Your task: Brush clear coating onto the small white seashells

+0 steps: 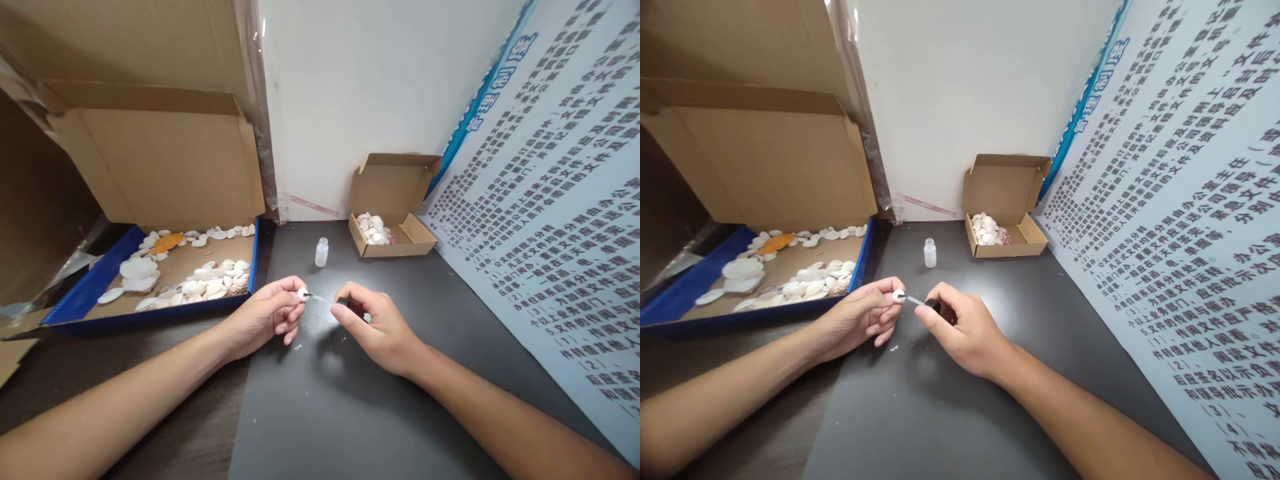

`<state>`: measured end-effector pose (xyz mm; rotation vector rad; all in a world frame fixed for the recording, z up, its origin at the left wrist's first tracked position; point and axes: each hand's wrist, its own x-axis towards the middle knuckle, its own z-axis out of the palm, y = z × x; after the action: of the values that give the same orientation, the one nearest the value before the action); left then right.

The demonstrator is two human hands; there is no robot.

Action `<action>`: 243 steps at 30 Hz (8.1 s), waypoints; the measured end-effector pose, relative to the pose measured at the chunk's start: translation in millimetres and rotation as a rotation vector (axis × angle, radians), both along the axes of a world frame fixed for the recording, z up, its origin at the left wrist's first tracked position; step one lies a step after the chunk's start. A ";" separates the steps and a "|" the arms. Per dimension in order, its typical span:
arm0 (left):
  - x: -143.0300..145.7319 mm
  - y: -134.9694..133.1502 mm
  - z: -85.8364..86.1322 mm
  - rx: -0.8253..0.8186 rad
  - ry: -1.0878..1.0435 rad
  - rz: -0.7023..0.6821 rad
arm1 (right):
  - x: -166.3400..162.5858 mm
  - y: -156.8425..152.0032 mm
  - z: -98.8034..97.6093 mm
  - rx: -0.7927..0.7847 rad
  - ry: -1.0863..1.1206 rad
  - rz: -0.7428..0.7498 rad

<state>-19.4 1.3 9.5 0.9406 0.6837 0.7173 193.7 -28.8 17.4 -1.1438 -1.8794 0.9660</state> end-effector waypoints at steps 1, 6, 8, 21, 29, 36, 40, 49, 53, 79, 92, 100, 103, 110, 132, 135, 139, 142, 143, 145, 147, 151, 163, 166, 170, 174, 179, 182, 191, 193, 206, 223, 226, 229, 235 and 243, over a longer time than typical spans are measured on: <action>0.0 0.1 0.4 0.003 0.005 -0.002 | 0.2 0.1 0.0 0.009 -0.011 -0.029; 0.1 0.5 2.6 0.011 0.006 -0.011 | 1.2 1.6 0.5 -0.023 0.047 0.027; 0.0 0.5 2.9 0.020 0.011 -0.012 | 1.1 2.2 0.5 -0.006 0.002 0.012; 1.7 -0.6 4.2 0.036 0.053 -0.011 | 0.6 3.9 0.7 0.009 0.027 -0.060; 0.8 0.0 -1.7 0.070 0.051 -0.008 | 1.4 3.2 3.2 0.018 0.061 -0.080; 0.0 -0.1 -2.8 0.077 0.064 -0.012 | 2.3 3.3 2.6 0.047 0.012 -0.076; 1.1 -0.5 -0.2 0.067 0.070 -0.010 | 2.4 3.5 3.8 0.025 0.036 -0.015; 1.6 -1.5 -1.3 0.063 0.071 0.002 | 3.2 5.2 4.9 -0.003 0.050 -0.005; 2.2 -1.9 -1.6 0.080 0.073 0.028 | 2.8 5.5 2.8 0.046 -0.003 -0.096; 2.2 0.3 -6.2 0.128 0.130 0.016 | 4.1 4.2 3.7 0.013 0.029 -0.033; 3.4 -1.5 -2.3 0.123 0.110 0.031 | 2.3 0.4 4.8 0.100 0.008 -0.065; 2.6 -0.1 -5.7 0.128 0.120 0.015 | -0.1 1.6 1.7 0.001 0.082 -0.082; 2.4 0.2 -6.4 0.134 0.118 0.007 | 0.3 2.0 3.6 0.042 0.018 -0.148; 1.3 0.7 -9.1 0.151 0.116 -0.012 | 0.7 -0.5 1.3 -0.099 0.193 0.017; 1.0 1.3 -9.1 0.166 0.134 -0.033 | 1.9 6.0 -2.9 -0.157 0.274 -0.022; 0.9 1.3 -9.2 0.162 0.128 -0.036 | 2.5 7.9 -3.8 -0.206 0.327 0.012; 1.1 1.1 -9.2 0.163 0.133 -0.030 | 4.1 9.5 -5.1 -0.197 0.349 0.014; 1.0 1.1 -9.8 0.168 0.128 -0.032 | 5.5 9.6 -4.7 -0.245 0.400 0.085; 0.7 1.3 -10.1 0.171 0.128 -0.033 | 5.7 9.5 -4.5 -0.210 0.359 0.067; 0.1 1.6 -11.0 0.177 0.132 -0.039 | 5.6 9.3 -4.3 -0.167 0.315 0.051; -0.5 2.1 -12.0 0.182 0.137 -0.046 | 5.1 9.1 -4.9 -0.181 0.326 0.083; -1.0 2.6 -12.8 0.177 0.139 -0.044 | 4.5 7.9 -7.3 -0.060 0.155 -0.018; 1.8 0.1 -6.0 0.170 0.176 -0.024 | 3.5 3.9 1.7 -0.090 0.263 -0.032; 1.6 0.0 -6.1 0.171 0.182 -0.033 | 3.5 4.3 1.0 -0.051 0.162 -0.016; 1.2 0.3 -6.4 0.176 0.198 -0.042 | 3.7 5.3 0.0 -0.123 0.254 0.042; 0.9 0.6 -6.5 0.181 0.207 -0.041 | 3.9 6.5 0.7 -0.080 0.158 -0.006; 0.4 1.0 -8.5 0.188 0.191 -0.036 | 3.3 5.7 -0.7 -0.172 0.302 0.054; 0.7 0.6 -8.9 0.179 0.193 -0.030 | 3.8 4.1 -2.5 -0.061 0.156 -0.007; 2.2 -0.6 -5.9 0.165 0.196 -0.012 | 3.4 4.4 2.0 0.077 -0.047 -0.091; 2.4 -1.0 -5.1 0.160 0.180 -0.008 | 3.8 5.0 4.0 0.111 -0.084 -0.114; 1.2 0.7 -6.6 0.164 0.173 -0.033 | -0.9 3.5 -1.6 -0.103 0.105 -0.056; 2.5 0.1 -4.9 0.168 0.145 -0.032 | 6.5 -3.6 1.8 0.002 0.068 0.048; 2.3 0.5 -4.8 0.158 0.131 -0.029 | 5.3 -4.4 5.6 0.054 -0.023 0.054; 2.2 0.3 -4.3 0.156 0.116 -0.044 | 4.1 -3.0 7.0 0.093 -0.078 -0.003; 1.8 0.5 -5.0 0.151 0.098 -0.054 | 5.9 -2.7 4.7 0.123 0.015 0.077; 0.0 3.6 -5.6 0.139 0.127 -0.070 | 6.9 -2.1 -1.3 0.040 0.073 0.125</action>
<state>-19.3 4.8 3.9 1.1396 0.7160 0.6533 200.6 -30.9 16.1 -0.9647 -1.9212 1.0197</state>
